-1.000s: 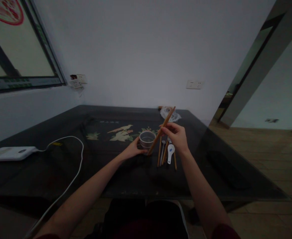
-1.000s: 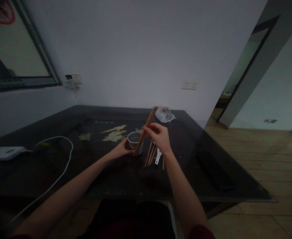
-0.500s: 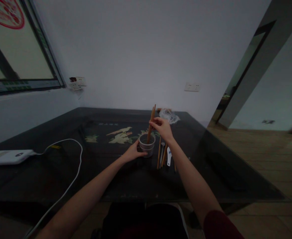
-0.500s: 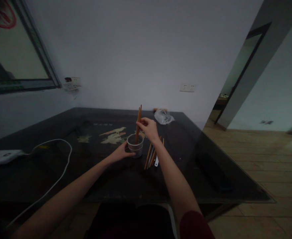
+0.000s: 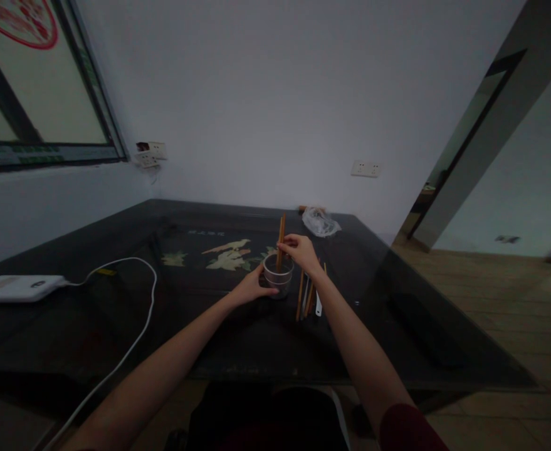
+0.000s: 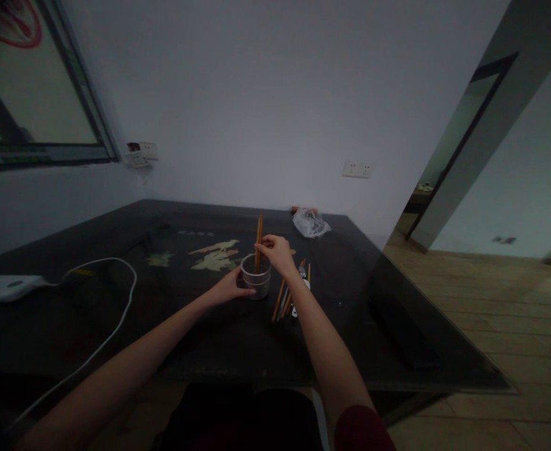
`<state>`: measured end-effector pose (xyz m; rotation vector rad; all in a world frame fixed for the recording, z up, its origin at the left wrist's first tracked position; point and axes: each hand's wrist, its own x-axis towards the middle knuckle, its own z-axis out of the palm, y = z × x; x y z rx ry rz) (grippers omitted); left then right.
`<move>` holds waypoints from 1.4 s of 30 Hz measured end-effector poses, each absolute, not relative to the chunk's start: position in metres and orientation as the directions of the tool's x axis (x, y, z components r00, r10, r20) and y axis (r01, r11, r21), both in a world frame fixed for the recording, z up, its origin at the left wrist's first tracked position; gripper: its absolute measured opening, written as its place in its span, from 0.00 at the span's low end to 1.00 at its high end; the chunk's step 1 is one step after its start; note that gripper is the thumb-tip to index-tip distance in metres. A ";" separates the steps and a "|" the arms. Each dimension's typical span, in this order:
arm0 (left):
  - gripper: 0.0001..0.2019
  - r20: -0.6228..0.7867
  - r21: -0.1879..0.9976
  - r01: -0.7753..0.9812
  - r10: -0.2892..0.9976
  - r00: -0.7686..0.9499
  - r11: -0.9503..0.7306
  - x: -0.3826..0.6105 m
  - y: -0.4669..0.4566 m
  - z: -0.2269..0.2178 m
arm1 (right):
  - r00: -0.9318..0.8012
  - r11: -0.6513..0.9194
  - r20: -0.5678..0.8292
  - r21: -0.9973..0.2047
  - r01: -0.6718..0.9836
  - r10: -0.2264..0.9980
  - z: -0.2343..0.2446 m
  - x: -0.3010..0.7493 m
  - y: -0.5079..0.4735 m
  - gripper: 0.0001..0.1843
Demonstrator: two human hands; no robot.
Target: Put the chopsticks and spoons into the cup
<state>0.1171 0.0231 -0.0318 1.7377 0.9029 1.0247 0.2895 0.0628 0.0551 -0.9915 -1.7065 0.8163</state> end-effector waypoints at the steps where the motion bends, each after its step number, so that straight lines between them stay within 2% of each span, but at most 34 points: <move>1: 0.44 0.248 0.935 0.143 0.888 0.388 -0.324 0.117 0.022 -0.030 | -0.211 0.447 0.403 -0.861 0.244 0.891 0.055 0.289 0.063 0.09; 6: 0.43 0.208 0.950 0.137 0.897 0.390 -0.279 0.119 0.017 -0.024 | -0.242 0.464 0.410 -0.853 0.240 0.879 0.056 0.290 0.064 0.11; 11: 0.43 0.236 0.942 0.133 0.891 0.388 -0.308 0.117 0.018 -0.026 | -0.257 0.417 0.354 -0.872 0.255 0.899 0.058 0.294 0.067 0.11; 18: 0.43 0.208 0.953 0.127 0.896 0.392 -0.277 0.117 0.018 -0.027 | -0.301 0.376 0.309 -0.905 0.199 0.902 0.065 0.297 0.065 0.10; 29: 0.41 0.229 0.946 0.123 0.890 0.393 -0.298 0.117 0.016 -0.025 | -0.316 0.341 0.257 -0.907 0.248 0.913 0.065 0.295 0.071 0.07; 39: 0.42 0.229 0.932 0.176 0.890 0.393 -0.318 0.115 0.018 -0.026 | -0.300 0.414 0.320 -0.843 0.342 0.899 0.064 0.296 0.076 0.07; 42: 0.43 0.247 0.926 0.172 0.884 0.397 -0.336 0.115 0.018 -0.026 | -0.301 0.399 0.307 -0.858 0.324 0.903 0.063 0.297 0.078 0.09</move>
